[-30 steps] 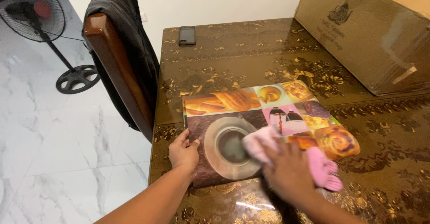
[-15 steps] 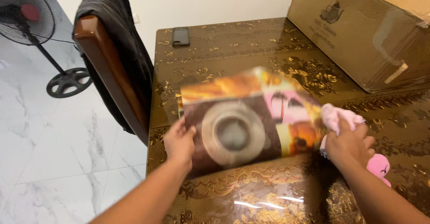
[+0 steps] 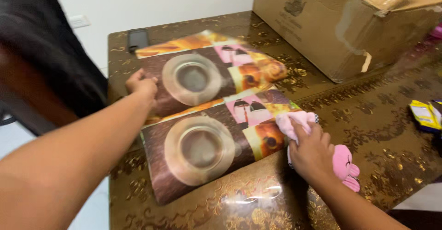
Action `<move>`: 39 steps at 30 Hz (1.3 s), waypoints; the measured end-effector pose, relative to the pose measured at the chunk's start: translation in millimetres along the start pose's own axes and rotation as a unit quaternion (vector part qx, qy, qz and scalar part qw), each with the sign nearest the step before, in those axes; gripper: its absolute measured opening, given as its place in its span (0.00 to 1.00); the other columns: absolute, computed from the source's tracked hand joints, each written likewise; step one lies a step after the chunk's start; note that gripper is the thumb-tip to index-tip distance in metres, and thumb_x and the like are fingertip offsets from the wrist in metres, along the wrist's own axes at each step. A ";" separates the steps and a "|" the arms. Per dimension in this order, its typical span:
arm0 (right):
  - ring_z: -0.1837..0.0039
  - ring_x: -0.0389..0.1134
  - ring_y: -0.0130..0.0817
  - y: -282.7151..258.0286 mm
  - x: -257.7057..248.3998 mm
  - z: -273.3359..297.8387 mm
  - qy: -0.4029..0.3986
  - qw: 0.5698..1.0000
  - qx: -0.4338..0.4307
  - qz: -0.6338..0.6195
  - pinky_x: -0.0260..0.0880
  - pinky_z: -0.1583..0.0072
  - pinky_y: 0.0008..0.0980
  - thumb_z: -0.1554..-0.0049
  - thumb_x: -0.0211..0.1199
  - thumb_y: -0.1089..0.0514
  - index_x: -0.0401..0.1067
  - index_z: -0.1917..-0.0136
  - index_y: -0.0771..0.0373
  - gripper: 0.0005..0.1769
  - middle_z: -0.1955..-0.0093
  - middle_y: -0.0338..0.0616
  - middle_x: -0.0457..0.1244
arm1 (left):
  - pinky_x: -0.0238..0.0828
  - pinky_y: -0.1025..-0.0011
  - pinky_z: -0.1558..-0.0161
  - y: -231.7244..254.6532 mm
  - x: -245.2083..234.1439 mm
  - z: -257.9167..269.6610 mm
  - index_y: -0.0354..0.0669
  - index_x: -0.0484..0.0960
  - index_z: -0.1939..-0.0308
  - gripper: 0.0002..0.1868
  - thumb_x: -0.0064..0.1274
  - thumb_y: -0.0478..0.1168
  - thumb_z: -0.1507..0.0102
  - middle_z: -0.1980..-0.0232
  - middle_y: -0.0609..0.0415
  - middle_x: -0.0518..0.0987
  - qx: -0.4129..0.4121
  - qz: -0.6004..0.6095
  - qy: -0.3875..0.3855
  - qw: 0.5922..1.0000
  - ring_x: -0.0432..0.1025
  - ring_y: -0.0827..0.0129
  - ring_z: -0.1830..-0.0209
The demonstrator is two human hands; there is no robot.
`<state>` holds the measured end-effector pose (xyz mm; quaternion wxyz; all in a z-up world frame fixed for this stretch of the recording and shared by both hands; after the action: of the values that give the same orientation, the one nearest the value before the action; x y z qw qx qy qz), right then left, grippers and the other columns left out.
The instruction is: The person wipes two printed placemats on a dining table using a pink cloth. They clean each placemat individually, flip them over to wipe the other side, and then stack them together. Finally, the person picks up the stacked placemats and moves them to another table.
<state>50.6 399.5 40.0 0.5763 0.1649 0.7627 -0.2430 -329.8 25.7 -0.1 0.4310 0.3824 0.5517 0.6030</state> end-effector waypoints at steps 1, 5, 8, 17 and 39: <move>0.32 0.56 0.56 -2.8 -2.4 1.4 0.011 1.000 -0.008 0.002 0.60 0.37 0.56 0.45 0.60 0.49 0.63 0.25 0.37 0.34 0.25 0.53 0.52 | 0.74 0.64 0.49 -6.0 -0.2 -12.2 0.47 0.77 0.34 0.29 0.58 0.27 0.40 0.39 0.51 0.79 -0.037 0.000 0.004 0.999 0.74 0.68 0.48; 0.34 0.57 0.54 -5.9 -3.4 3.5 0.017 1.000 -0.017 0.010 0.61 0.39 0.54 0.47 0.61 0.49 0.63 0.26 0.36 0.35 0.27 0.52 0.54 | 0.76 0.67 0.50 -19.5 15.8 -63.0 0.40 0.77 0.35 0.28 0.53 0.22 0.39 0.41 0.47 0.83 -0.009 0.014 -0.008 1.000 0.76 0.67 0.49; 0.35 0.58 0.53 -9.9 -2.7 3.5 0.028 0.999 -0.026 0.015 0.62 0.40 0.53 0.47 0.61 0.49 0.64 0.27 0.37 0.34 0.28 0.52 0.55 | 0.77 0.69 0.50 -34.1 13.9 -104.7 0.42 0.76 0.34 0.31 0.53 0.21 0.41 0.40 0.49 0.81 0.010 -0.055 0.025 0.998 0.78 0.70 0.50; 0.37 0.59 0.53 -15.6 -1.2 6.3 0.049 0.998 -0.044 0.022 0.62 0.42 0.52 0.47 0.62 0.48 0.67 0.28 0.38 0.32 0.30 0.51 0.57 | 0.72 0.64 0.44 -27.1 12.2 -140.4 0.41 0.75 0.35 0.30 0.62 0.31 0.42 0.37 0.46 0.76 -0.005 -0.130 0.061 0.990 0.73 0.62 0.43; 0.33 0.57 0.54 -0.1 12.9 4.3 0.007 0.999 -0.017 0.047 0.60 0.37 0.54 0.47 0.63 0.48 0.64 0.26 0.38 0.35 0.26 0.51 0.54 | 0.78 0.61 0.59 -59.1 -111.5 60.4 0.28 0.83 0.47 0.35 0.61 0.61 0.37 0.50 0.42 0.85 -0.177 -0.185 -0.117 0.960 0.80 0.57 0.58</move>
<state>50.3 396.6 26.7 0.5842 0.1925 0.7625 -0.2008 -230.0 -57.9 -51.3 0.6572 0.2587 0.4435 0.5517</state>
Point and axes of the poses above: each hand's wrist, its own z-axis away from the middle knuckle, its own x-axis out of the palm, y = z × x, the point moved 8 cm from there along -z, towards the middle knuckle
